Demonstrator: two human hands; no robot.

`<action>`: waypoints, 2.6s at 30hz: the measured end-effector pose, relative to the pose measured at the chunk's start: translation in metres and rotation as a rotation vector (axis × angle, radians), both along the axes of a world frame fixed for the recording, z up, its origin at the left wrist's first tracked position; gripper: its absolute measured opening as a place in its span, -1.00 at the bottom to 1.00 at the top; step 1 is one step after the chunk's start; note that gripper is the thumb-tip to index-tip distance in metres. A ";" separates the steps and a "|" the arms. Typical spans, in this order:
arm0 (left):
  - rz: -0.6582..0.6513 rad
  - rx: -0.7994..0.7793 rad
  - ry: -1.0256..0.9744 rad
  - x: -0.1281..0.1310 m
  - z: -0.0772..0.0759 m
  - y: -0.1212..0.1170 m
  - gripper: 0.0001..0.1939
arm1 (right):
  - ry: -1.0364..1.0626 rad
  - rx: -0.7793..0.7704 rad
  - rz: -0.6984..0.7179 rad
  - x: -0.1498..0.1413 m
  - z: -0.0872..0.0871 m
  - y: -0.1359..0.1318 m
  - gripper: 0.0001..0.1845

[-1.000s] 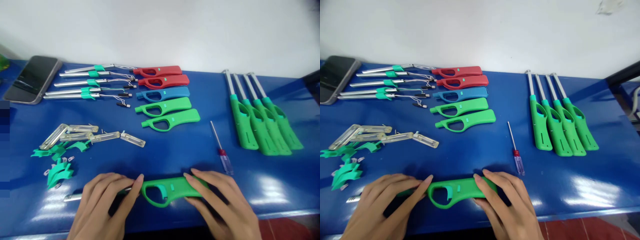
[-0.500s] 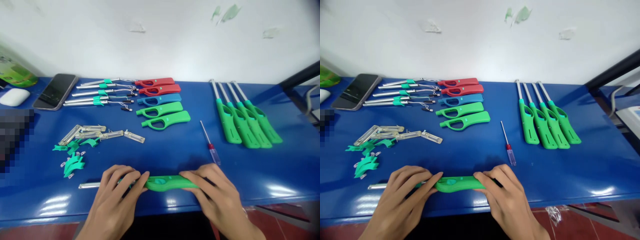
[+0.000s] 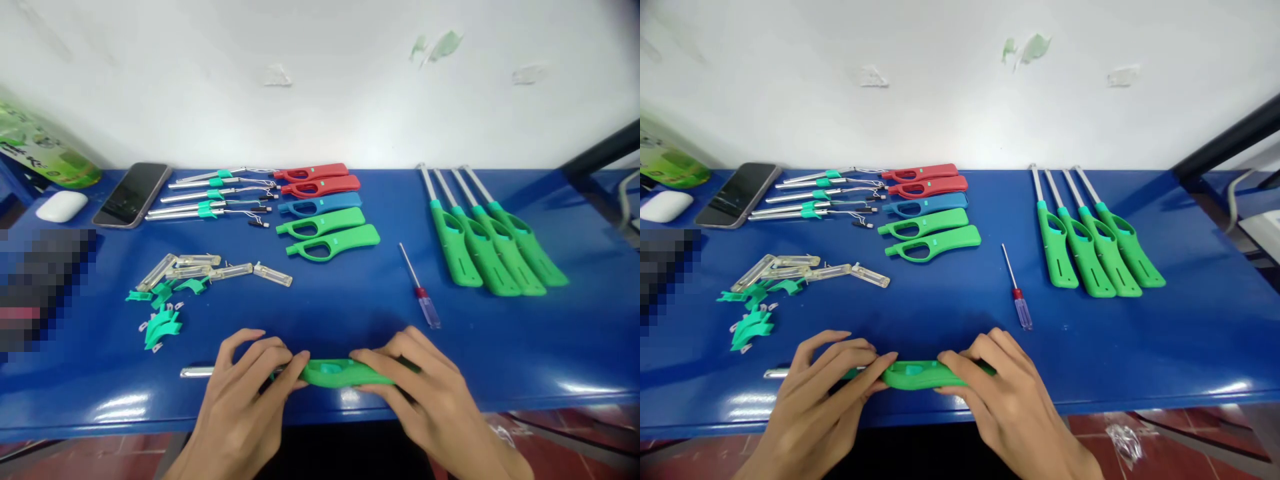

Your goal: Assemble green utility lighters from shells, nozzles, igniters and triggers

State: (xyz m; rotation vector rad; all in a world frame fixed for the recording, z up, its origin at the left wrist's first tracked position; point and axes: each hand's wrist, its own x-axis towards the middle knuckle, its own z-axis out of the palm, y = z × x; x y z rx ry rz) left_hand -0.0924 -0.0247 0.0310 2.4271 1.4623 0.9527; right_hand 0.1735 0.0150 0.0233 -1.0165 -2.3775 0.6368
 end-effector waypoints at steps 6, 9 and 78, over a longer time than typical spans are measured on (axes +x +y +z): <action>-0.006 -0.119 0.037 -0.002 0.001 -0.001 -0.60 | 0.029 -0.007 -0.010 0.008 -0.002 0.000 -0.64; -0.015 -0.124 0.087 -0.005 0.005 0.001 -0.45 | 0.038 -0.026 -0.024 0.009 -0.002 -0.001 -0.62; 0.118 -0.211 0.070 -0.010 0.004 0.002 -0.76 | 0.136 0.026 -0.218 -0.037 0.019 0.000 -0.58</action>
